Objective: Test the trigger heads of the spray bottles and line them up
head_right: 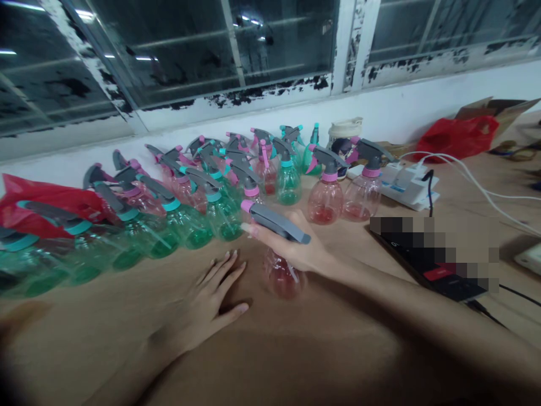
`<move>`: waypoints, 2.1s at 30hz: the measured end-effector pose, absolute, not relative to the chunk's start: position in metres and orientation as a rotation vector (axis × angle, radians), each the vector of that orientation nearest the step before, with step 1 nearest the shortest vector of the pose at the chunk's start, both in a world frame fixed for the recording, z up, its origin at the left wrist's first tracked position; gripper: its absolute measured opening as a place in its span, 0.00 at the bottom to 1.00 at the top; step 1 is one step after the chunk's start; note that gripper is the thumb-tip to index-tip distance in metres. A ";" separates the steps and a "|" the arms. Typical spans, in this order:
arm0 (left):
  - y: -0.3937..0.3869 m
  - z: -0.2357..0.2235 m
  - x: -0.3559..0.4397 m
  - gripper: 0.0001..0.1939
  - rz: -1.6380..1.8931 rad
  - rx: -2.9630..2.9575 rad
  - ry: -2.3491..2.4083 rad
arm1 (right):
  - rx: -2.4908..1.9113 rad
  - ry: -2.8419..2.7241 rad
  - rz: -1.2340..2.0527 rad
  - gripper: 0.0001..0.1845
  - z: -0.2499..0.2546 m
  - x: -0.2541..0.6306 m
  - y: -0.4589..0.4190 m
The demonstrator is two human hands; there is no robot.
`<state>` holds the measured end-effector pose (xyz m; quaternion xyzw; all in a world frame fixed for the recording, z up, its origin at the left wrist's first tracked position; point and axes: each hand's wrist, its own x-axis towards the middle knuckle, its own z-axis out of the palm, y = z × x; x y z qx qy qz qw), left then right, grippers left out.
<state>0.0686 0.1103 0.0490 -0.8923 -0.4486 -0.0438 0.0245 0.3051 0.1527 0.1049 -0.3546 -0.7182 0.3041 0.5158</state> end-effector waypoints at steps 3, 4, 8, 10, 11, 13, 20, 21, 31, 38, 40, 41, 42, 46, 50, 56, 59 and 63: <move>0.111 0.050 0.069 0.36 -0.118 -2.770 -1.399 | -0.826 -1.722 0.728 0.16 0.104 0.305 0.152; 0.111 0.050 0.069 0.35 -0.114 -2.770 -1.398 | -0.834 -1.723 0.732 0.16 0.103 0.305 0.152; 0.111 0.050 0.069 0.36 -0.113 -2.763 -1.385 | -0.872 -1.705 0.763 0.15 0.101 0.307 0.153; 0.111 0.049 0.069 0.35 -0.122 -2.756 -1.383 | -0.835 -1.711 0.783 0.14 0.102 0.307 0.155; 0.110 0.049 0.068 0.35 -0.129 -2.753 -1.383 | -0.806 -1.724 0.804 0.13 0.102 0.308 0.156; 0.110 0.048 0.068 0.35 -0.128 -2.748 -1.381 | -0.757 -1.730 0.869 0.12 0.104 0.309 0.157; 0.114 0.042 0.065 0.35 -0.190 -2.720 -1.331 | -0.844 -1.694 0.866 0.16 0.092 0.312 0.157; 0.115 0.042 0.064 0.35 -0.199 -2.712 -1.329 | -0.884 -1.706 0.850 0.17 0.091 0.314 0.157; 0.113 0.045 0.067 0.36 -0.134 -2.726 -1.357 | -1.144 -2.054 0.523 0.20 0.116 0.330 0.133; 0.113 0.040 0.066 0.36 -0.212 -2.730 -1.336 | -1.201 -2.151 0.219 0.29 0.103 0.348 0.117; 0.113 0.038 0.066 0.36 -0.222 -2.729 -1.332 | -1.245 -2.147 0.177 0.28 0.100 0.352 0.118; 0.113 0.038 0.066 0.36 -0.225 -2.729 -1.331 | -1.274 -2.145 0.153 0.27 0.100 0.354 0.120; 0.113 0.039 0.066 0.36 -0.225 -2.729 -1.333 | -1.300 -2.142 0.131 0.27 0.100 0.357 0.123; 0.113 0.041 0.067 0.37 -0.196 -2.721 -1.338 | -1.280 -2.111 0.065 0.27 0.100 0.362 0.144; 0.113 0.040 0.066 0.37 -0.186 -2.707 -1.327 | -1.265 -2.005 -0.058 0.28 0.098 0.362 0.169; 0.117 0.034 0.060 0.36 -0.237 -2.667 -1.265 | -1.304 -1.938 -0.110 0.31 0.092 0.363 0.198; 0.119 0.032 0.059 0.35 -0.259 -2.658 -1.246 | -1.381 -1.961 -0.097 0.28 0.093 0.363 0.207; 0.119 0.032 0.059 0.35 -0.274 -2.651 -1.242 | -1.485 -1.948 -0.073 0.25 0.097 0.359 0.217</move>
